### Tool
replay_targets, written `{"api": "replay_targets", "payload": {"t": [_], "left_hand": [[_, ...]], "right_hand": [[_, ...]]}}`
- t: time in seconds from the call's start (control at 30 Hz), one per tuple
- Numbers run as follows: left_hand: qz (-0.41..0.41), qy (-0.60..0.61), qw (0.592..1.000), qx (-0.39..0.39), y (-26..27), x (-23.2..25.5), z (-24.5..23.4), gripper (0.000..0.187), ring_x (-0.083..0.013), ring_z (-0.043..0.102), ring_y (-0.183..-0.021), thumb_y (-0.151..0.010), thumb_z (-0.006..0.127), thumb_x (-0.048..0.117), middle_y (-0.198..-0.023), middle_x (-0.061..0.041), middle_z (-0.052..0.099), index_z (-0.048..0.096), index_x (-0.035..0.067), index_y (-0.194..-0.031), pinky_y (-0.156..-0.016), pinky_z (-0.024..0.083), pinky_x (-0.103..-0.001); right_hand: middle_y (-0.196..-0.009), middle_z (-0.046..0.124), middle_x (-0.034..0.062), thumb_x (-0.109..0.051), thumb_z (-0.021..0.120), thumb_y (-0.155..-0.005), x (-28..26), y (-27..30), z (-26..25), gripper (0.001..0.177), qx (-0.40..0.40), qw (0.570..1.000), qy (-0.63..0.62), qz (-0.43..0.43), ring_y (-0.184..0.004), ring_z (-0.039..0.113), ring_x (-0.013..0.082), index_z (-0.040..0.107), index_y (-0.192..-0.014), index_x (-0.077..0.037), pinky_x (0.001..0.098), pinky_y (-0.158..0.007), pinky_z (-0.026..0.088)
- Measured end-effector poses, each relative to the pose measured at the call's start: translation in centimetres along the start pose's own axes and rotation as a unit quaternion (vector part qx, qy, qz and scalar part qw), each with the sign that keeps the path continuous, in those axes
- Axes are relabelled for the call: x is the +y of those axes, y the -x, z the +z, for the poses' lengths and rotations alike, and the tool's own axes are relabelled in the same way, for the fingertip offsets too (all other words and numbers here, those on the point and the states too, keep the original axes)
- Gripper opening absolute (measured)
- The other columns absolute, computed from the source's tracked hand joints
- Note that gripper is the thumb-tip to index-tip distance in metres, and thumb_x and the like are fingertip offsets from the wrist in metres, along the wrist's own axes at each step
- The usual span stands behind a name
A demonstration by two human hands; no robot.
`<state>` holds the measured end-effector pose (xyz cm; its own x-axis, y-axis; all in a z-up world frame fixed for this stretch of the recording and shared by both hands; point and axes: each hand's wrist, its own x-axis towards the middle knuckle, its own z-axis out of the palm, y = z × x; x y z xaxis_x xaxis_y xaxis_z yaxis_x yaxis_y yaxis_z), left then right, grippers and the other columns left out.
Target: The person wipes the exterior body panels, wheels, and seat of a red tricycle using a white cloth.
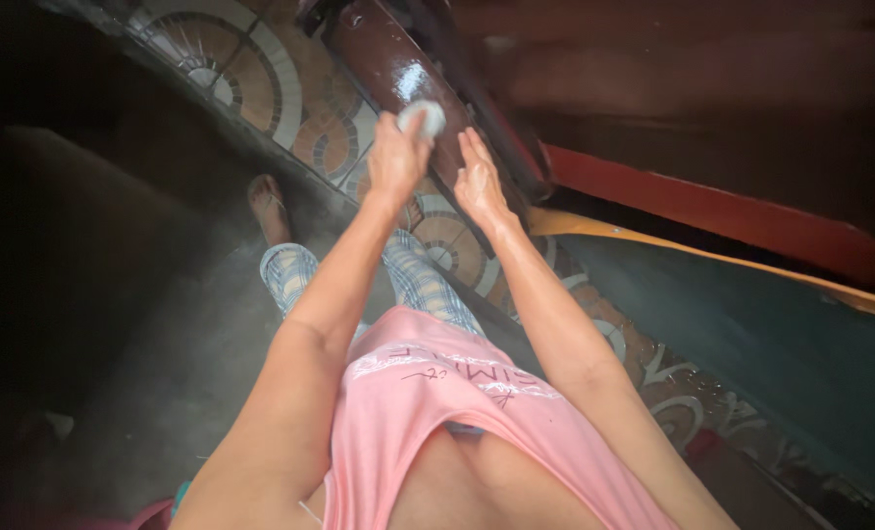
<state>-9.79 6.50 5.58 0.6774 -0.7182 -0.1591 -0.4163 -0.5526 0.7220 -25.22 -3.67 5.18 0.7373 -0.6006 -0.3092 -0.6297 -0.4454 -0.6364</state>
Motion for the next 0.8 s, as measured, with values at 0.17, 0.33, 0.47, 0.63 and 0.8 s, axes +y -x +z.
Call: {"api": "replay_targets", "payload": {"t": [0.17, 0.33, 0.47, 0.63, 0.8], "left_hand": [[0.065, -0.013, 0.990, -0.121, 1.5, 0.4, -0.9, 0.047, -0.0365, 0.059, -0.109, -0.083, 0.078, 0.021, -0.112, -0.015, 0.056, 0.066, 0.026, -0.128, -0.086, 0.053, -0.049], [0.016, 0.001, 1.000, 0.026, -0.3, 1.7, 0.4, 0.042, -0.0375, 0.060, -0.105, -0.085, 0.081, 0.023, -0.108, -0.015, 0.056, 0.066, 0.024, -0.124, -0.079, 0.053, -0.047], [0.088, -0.063, 0.994, -0.015, 1.3, 2.9, 2.4, 0.038, -0.0406, 0.060, -0.098, -0.082, 0.077, 0.019, -0.104, -0.019, 0.056, 0.068, 0.019, -0.119, -0.074, 0.052, -0.050], [0.279, -0.104, 0.945, -0.133, 4.5, 4.5, 6.1, 0.023, -0.0349, 0.063, -0.102, -0.086, 0.064, 0.012, -0.104, -0.015, 0.057, 0.069, 0.019, -0.107, -0.083, 0.056, -0.048], [0.151, -0.135, 0.978, -0.055, -1.0, 4.2, 5.4, 0.018, -0.0396, 0.062, -0.095, -0.088, 0.068, 0.016, -0.107, -0.021, 0.059, 0.071, 0.015, -0.105, -0.076, 0.054, -0.051]], "right_hand": [[-0.155, 0.044, 0.0256, 0.008, 0.051, -0.087, 6.0, 3.2, -0.3, 0.059, 0.037, 0.996, -0.008, 0.074, -0.144, 0.043, 0.0387, 0.049, -0.146, 0.007, 0.0385, -0.121, 0.034], [-0.147, 0.057, 0.0214, 0.008, 0.050, -0.087, 9.8, 7.3, -0.5, 0.055, 0.072, 0.988, -0.074, 0.119, -0.137, 0.056, 0.0340, 0.057, -0.141, 0.000, 0.0349, -0.112, 0.045], [-0.145, 0.060, 0.0195, 0.009, 0.051, -0.088, 10.7, 7.1, -1.0, 0.054, 0.068, 0.988, -0.087, 0.107, -0.134, 0.060, 0.0329, 0.060, -0.140, -0.003, 0.0351, -0.111, 0.048], [-0.142, 0.062, 0.0188, 0.009, 0.053, -0.086, 11.3, 7.2, -1.7, 0.058, 0.049, 0.981, -0.103, 0.158, -0.129, 0.064, 0.0296, 0.059, -0.142, -0.004, 0.0352, -0.110, 0.049], [-0.145, 0.060, 0.0200, 0.010, 0.055, -0.086, 12.8, 8.1, -1.7, 0.058, 0.043, 0.955, -0.210, 0.203, -0.132, 0.061, 0.0290, 0.055, -0.143, 0.000, 0.0358, -0.111, 0.047]]}}
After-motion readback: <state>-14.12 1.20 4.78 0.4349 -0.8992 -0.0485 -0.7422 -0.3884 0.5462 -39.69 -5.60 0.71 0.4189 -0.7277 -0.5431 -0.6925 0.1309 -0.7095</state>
